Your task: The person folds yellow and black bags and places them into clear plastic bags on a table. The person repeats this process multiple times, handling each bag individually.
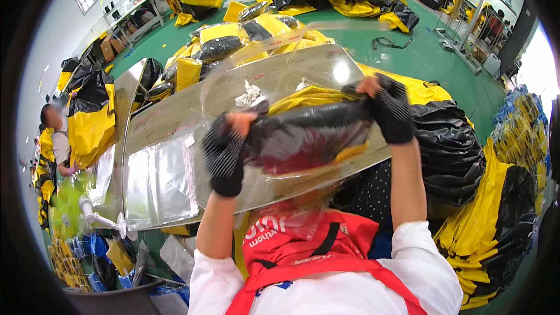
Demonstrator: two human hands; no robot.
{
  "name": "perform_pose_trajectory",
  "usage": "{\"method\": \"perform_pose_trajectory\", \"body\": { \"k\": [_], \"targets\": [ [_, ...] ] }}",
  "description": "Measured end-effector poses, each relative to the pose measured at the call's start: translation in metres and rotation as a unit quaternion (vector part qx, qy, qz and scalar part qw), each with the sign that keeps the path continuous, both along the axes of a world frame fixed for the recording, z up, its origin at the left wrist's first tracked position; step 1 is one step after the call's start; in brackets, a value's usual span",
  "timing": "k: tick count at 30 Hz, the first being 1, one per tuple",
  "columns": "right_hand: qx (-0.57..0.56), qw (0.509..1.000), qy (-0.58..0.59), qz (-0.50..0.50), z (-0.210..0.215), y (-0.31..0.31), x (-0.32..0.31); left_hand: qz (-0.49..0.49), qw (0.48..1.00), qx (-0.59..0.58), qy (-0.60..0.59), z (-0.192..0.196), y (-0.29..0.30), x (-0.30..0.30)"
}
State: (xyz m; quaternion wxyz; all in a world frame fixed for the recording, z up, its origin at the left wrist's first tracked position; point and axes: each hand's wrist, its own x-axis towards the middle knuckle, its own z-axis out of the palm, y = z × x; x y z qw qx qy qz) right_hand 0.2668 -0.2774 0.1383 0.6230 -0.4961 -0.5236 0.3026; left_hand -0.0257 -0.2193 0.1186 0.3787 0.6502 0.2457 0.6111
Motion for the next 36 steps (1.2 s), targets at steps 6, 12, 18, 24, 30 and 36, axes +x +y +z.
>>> {"method": "perform_pose_trajectory", "body": {
  "k": [6, 12, 18, 24, 30, 36],
  "targets": [
    [0.065, 0.991, -0.069, -0.093, 0.002, 0.021, -0.032, 0.100, 0.935, 0.045, 0.337, 0.033, 0.030, -0.019],
    [-0.217, 0.963, -0.157, -0.043, -0.184, 0.063, -0.058, 0.081, 0.878, -0.228, 0.413, -0.183, 0.081, -0.083],
    [0.071, 0.908, -0.326, -0.255, -0.139, 0.085, -0.083, -0.059, 0.890, -0.452, -0.019, -0.168, 0.092, -0.066],
    [0.088, 0.875, -0.469, 0.087, -0.116, 0.144, -0.177, -0.077, 0.919, -0.383, -0.055, -0.153, 0.107, -0.066],
    [0.139, 0.794, -0.579, 0.123, -0.115, 0.193, -0.191, -0.002, 0.958, -0.231, 0.170, -0.136, 0.098, -0.077],
    [-0.001, 0.937, -0.344, 0.066, -0.061, 0.221, -0.103, -0.102, 0.913, -0.395, -0.026, -0.115, 0.090, -0.074]
  ]
}}
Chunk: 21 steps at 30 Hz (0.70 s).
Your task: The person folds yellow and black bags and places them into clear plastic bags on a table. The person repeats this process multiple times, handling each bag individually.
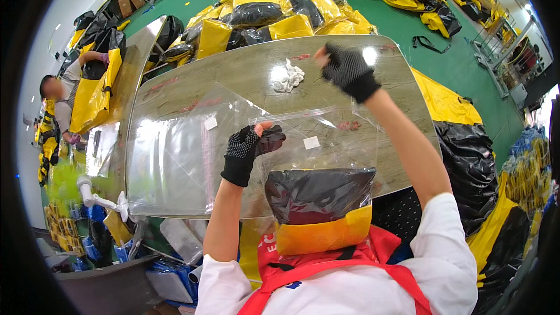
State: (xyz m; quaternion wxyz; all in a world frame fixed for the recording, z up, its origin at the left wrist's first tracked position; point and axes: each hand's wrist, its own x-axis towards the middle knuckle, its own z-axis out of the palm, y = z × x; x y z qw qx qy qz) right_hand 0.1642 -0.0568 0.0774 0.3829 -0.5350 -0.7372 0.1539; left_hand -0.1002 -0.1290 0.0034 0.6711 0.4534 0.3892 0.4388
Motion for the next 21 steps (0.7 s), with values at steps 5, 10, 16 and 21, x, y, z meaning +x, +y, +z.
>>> {"method": "perform_pose_trajectory", "body": {
  "k": [5, 10, 16, 21],
  "targets": [
    [0.132, 0.958, -0.189, 0.170, -0.020, -0.060, -0.073, 0.018, 0.996, 0.068, 0.057, 0.009, -0.005, 0.011],
    [0.136, 0.941, -0.259, 0.169, -0.015, -0.049, -0.077, 0.049, 0.897, 0.297, 0.324, 0.012, -0.010, 0.009],
    [0.045, 0.990, -0.078, -0.106, 0.006, 0.019, 0.057, 0.019, 0.971, 0.123, 0.203, 0.024, -0.006, -0.008],
    [0.259, 0.800, 0.427, -0.334, 0.015, -0.040, 0.222, -0.011, 0.972, 0.035, 0.232, 0.044, -0.004, -0.010]
  ]
}}
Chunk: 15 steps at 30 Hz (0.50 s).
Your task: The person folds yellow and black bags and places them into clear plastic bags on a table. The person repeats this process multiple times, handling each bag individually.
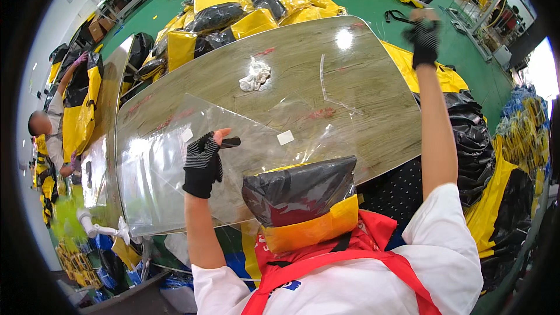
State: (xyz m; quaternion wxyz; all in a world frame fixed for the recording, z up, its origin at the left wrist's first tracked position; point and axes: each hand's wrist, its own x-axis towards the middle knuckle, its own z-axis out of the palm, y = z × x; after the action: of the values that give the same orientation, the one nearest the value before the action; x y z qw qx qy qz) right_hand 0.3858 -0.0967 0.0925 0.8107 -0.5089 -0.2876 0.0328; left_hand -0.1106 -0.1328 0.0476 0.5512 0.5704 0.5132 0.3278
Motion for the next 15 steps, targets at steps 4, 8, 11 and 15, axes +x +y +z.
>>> {"method": "perform_pose_trajectory", "body": {
  "k": [4, 8, 11, 15],
  "targets": [
    [-0.476, 0.766, -0.016, 0.432, -0.059, -0.067, -0.125, -0.037, 0.992, -0.105, -0.060, 0.012, -0.001, -0.005],
    [-0.325, 0.746, 0.098, 0.573, -0.070, -0.095, -0.121, -0.059, 0.974, -0.131, -0.176, 0.012, -0.017, -0.007],
    [-0.230, 0.726, 0.026, 0.647, -0.095, -0.133, -0.111, -0.151, 0.980, -0.009, -0.130, -0.025, -0.033, -0.038],
    [-0.372, 0.683, -0.320, 0.542, -0.109, -0.192, -0.119, -0.326, 0.871, 0.265, 0.253, -0.015, -0.066, -0.046]
  ]
}}
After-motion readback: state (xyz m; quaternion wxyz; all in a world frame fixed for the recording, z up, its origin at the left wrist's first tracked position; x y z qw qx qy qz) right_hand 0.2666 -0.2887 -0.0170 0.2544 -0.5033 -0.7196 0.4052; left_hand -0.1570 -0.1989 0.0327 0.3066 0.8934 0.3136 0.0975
